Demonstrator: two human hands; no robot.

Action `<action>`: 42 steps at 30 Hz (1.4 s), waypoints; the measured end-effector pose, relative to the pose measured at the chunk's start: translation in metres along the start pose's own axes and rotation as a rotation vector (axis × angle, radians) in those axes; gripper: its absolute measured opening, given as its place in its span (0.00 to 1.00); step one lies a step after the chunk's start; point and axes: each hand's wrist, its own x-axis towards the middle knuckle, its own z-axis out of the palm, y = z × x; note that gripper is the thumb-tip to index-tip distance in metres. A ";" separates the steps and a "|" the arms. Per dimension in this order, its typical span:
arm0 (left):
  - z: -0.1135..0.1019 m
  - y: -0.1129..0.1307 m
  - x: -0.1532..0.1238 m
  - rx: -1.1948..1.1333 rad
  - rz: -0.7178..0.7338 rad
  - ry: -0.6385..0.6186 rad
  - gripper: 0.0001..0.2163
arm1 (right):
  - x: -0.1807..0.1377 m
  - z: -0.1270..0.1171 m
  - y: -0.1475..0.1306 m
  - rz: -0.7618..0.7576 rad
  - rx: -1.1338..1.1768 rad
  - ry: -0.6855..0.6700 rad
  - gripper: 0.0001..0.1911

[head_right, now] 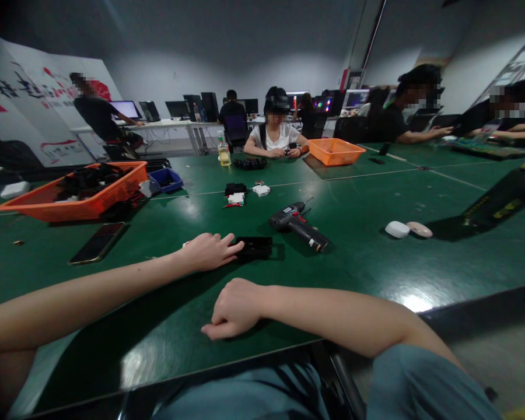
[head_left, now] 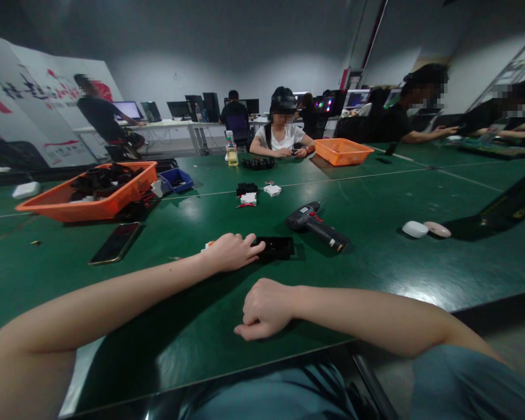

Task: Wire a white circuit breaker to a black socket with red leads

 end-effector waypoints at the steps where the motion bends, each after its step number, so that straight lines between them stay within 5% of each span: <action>1: 0.002 0.001 0.000 -0.006 -0.011 0.000 0.20 | 0.000 0.000 0.000 0.003 -0.003 0.000 0.24; 23: 0.014 0.006 -0.002 -0.041 -0.062 0.023 0.20 | 0.001 -0.002 -0.001 0.024 -0.025 -0.023 0.24; 34: 0.019 -0.018 0.001 -0.228 -0.551 -0.261 0.21 | 0.001 -0.002 -0.002 0.037 -0.037 -0.041 0.23; 42: 0.049 -0.067 -0.040 -0.243 -0.868 -0.267 0.23 | 0.000 -0.003 -0.001 0.020 -0.009 -0.034 0.24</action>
